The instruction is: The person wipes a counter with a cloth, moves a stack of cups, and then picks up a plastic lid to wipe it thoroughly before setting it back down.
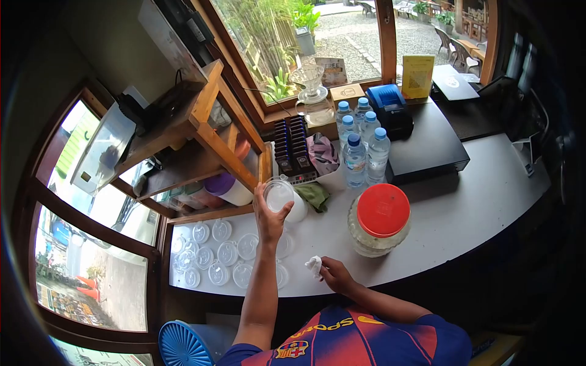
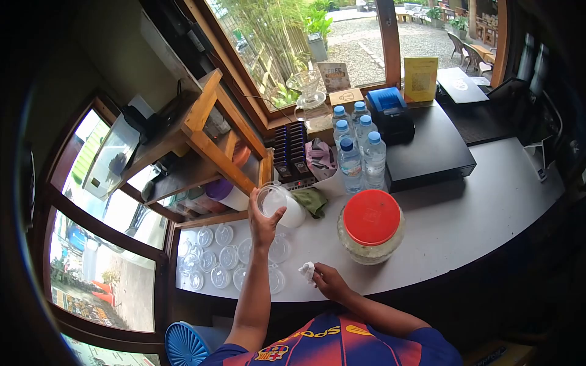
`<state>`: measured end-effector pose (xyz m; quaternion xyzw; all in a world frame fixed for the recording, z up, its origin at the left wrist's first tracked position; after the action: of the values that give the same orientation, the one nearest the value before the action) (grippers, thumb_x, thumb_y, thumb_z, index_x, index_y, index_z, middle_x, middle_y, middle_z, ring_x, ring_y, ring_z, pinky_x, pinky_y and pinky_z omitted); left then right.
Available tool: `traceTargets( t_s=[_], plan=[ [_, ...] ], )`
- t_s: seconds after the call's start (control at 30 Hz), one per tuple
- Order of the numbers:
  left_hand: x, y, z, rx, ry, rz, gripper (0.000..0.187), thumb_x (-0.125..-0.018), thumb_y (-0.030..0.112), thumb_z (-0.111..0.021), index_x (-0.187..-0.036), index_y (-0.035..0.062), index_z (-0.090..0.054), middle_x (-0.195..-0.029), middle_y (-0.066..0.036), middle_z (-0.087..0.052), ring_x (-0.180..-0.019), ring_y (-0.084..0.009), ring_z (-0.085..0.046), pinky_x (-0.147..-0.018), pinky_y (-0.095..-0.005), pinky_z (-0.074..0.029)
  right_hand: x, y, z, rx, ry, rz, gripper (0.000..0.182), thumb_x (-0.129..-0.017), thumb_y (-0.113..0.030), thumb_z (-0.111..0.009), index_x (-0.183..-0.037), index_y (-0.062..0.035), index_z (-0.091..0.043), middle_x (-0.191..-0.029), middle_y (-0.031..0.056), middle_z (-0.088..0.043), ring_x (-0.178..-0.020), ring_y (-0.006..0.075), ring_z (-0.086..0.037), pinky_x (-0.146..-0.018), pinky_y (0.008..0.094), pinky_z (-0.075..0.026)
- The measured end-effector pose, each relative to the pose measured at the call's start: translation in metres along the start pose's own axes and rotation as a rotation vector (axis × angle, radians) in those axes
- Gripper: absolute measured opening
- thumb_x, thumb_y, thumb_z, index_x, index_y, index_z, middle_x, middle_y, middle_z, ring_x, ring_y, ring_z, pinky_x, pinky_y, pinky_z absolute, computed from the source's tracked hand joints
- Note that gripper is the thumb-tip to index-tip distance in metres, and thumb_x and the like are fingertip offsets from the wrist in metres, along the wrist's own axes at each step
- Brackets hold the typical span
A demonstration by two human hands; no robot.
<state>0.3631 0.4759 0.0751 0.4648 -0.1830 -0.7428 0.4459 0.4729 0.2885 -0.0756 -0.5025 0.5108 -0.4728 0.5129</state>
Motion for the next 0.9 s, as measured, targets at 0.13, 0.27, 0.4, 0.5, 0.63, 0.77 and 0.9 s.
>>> traceTargets(
  t_s=[0.13,0.27,0.4,0.5,0.63,0.77,0.9],
  plan=[
    [0.006,-0.013,0.005,0.500,0.061,0.065,0.083,-0.080,0.018,-0.086,-0.141,0.0015,-0.032,-0.123,-0.011,-0.054,-0.116,-0.0193,-0.055,-0.100,-0.0330,-0.046,0.001,0.013,0.000,-0.072,0.046,-0.016,0.018,-0.098,-0.003,-0.050,-0.111,0.0020,-0.061,-0.086,0.0091,-0.064,-0.072,0.0149,-0.063,-0.068,0.0294,-0.053],
    [0.030,0.001,0.023,1.005,0.107,0.295,0.061,-0.091,0.013,-0.075,-0.138,0.0031,-0.038,-0.101,-0.002,-0.058,-0.083,-0.0098,-0.060,-0.085,-0.0284,-0.056,0.000,0.017,0.000,-0.002,0.021,0.011,0.018,-0.098,-0.003,-0.049,-0.111,0.0028,-0.060,-0.091,0.0089,-0.064,-0.078,0.0148,-0.065,-0.071,0.0292,-0.056],
    [0.052,0.016,0.044,1.167,0.135,0.399,0.045,-0.094,0.011,-0.070,-0.132,0.0049,-0.046,-0.094,-0.001,-0.061,-0.074,-0.0062,-0.059,-0.086,-0.0345,-0.062,0.002,0.004,0.003,-0.037,0.056,0.046,0.019,-0.099,-0.007,-0.050,-0.113,0.0012,-0.061,-0.088,0.0086,-0.064,-0.073,0.0140,-0.063,-0.068,0.0281,-0.053],
    [0.074,0.024,0.064,1.197,0.188,0.404,0.039,-0.094,0.009,-0.069,-0.125,0.0078,-0.045,-0.095,-0.004,-0.062,-0.075,-0.0076,-0.059,-0.089,-0.0394,-0.061,0.003,0.009,0.003,-0.120,0.080,0.048,0.020,-0.100,-0.008,-0.050,-0.114,0.0010,-0.061,-0.090,0.0061,-0.064,-0.075,0.0118,-0.061,-0.069,0.0274,-0.052],
    [0.100,0.040,0.090,1.193,0.240,0.401,0.039,-0.094,0.007,-0.069,-0.121,0.0091,-0.040,-0.098,-0.008,-0.063,-0.077,-0.0099,-0.060,-0.090,-0.0414,-0.060,0.008,-0.015,-0.006,-0.231,0.114,0.088,0.022,-0.101,-0.009,-0.050,-0.117,0.0013,-0.060,-0.094,0.0052,-0.064,-0.085,0.0120,-0.061,-0.080,0.0289,-0.050],
    [0.127,0.051,0.110,1.115,0.284,0.378,0.039,-0.096,0.009,-0.067,-0.124,0.0068,-0.041,-0.103,-0.012,-0.067,-0.080,-0.0125,-0.064,-0.084,-0.0376,-0.061,0.019,-0.084,-0.030,-0.254,0.024,0.201,0.027,-0.103,-0.012,-0.050,-0.126,0.0016,-0.057,-0.103,0.0052,-0.065,-0.096,0.0123,-0.061,-0.088,0.0281,-0.049],
    [0.159,0.062,0.105,1.043,0.215,0.421,0.039,-0.097,0.013,-0.066,-0.127,0.0026,-0.043,-0.103,-0.015,-0.070,-0.085,-0.0181,-0.071,-0.077,-0.0333,-0.060,0.024,-0.129,-0.053,-0.346,0.046,0.293,0.026,-0.105,-0.015,-0.050,-0.124,0.0018,-0.055,-0.098,0.0061,-0.065,-0.092,0.0137,-0.063,-0.084,0.0294,-0.050]
  ],
)
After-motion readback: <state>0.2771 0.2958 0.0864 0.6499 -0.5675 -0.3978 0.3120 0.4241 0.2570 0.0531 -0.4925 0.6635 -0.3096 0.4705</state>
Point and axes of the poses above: each hand's wrist, its own x-axis away from the middle knuckle, its own z-axis out of the back of the hand, y = z × x, the point moved 10 cm from there along -x, towards the middle knuckle
